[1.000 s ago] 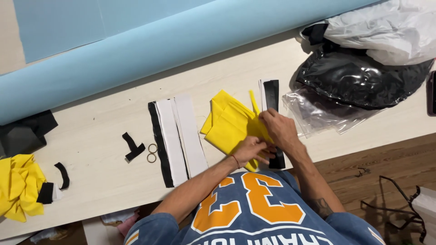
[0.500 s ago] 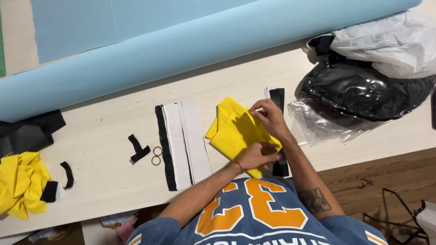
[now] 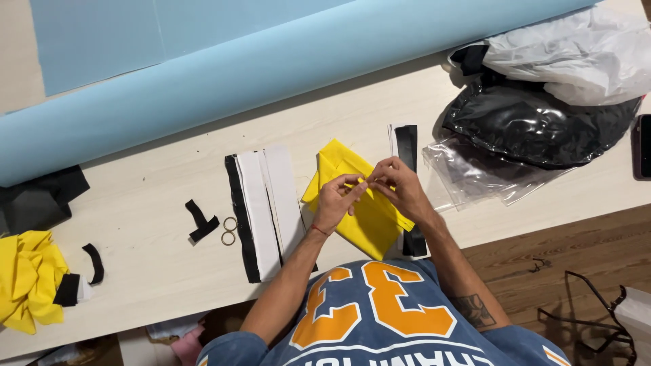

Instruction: Sorting and folding strips of material on a workshop table

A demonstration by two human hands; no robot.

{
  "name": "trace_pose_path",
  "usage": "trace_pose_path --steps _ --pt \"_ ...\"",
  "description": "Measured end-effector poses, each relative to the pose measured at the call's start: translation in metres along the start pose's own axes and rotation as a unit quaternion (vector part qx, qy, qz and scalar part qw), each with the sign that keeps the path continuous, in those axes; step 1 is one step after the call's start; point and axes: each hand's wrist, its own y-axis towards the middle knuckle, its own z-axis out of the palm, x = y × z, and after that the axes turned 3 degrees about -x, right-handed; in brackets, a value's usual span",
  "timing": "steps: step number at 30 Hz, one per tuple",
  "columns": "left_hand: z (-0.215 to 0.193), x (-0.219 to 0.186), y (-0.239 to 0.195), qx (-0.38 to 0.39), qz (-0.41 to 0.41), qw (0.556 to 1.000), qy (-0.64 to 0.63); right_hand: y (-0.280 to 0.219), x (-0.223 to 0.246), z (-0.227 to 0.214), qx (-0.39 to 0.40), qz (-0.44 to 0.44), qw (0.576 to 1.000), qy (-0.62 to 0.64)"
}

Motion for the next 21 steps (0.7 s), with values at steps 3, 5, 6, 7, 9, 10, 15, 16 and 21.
trace_pose_path --steps 3,5,6,7,9,10,15,16,21 --pt "-0.005 0.017 0.000 0.016 -0.017 1.000 -0.013 -0.009 0.006 0.004 0.008 0.013 0.999 0.040" --pt "-0.003 0.020 -0.003 0.003 -0.020 0.999 -0.036 -0.019 0.003 0.008 0.011 0.046 0.996 0.081" --pt "-0.002 0.020 -0.003 -0.009 -0.022 0.998 -0.059 -0.022 0.002 0.009 0.012 0.077 0.990 0.121" --pt "-0.002 0.017 -0.004 -0.008 -0.021 0.998 -0.059 -0.027 -0.001 0.009 0.012 0.077 0.990 0.121" --pt "-0.001 0.011 -0.006 -0.015 -0.014 0.998 -0.067 -0.035 -0.006 0.009 0.037 0.105 0.988 0.110" --pt "-0.001 0.008 -0.005 -0.016 -0.012 0.998 -0.067 -0.037 -0.009 0.010 0.038 0.103 0.988 0.110" --pt "-0.002 0.018 0.001 -0.003 0.007 1.000 -0.021 -0.050 -0.025 0.009 -0.004 0.130 0.983 0.132" --pt "-0.001 0.018 0.003 -0.001 0.007 1.000 -0.020 -0.049 -0.023 0.007 -0.007 0.130 0.983 0.133" --pt "0.003 0.011 0.002 0.004 0.023 1.000 0.011 -0.048 -0.022 0.007 -0.008 0.146 0.981 0.127"
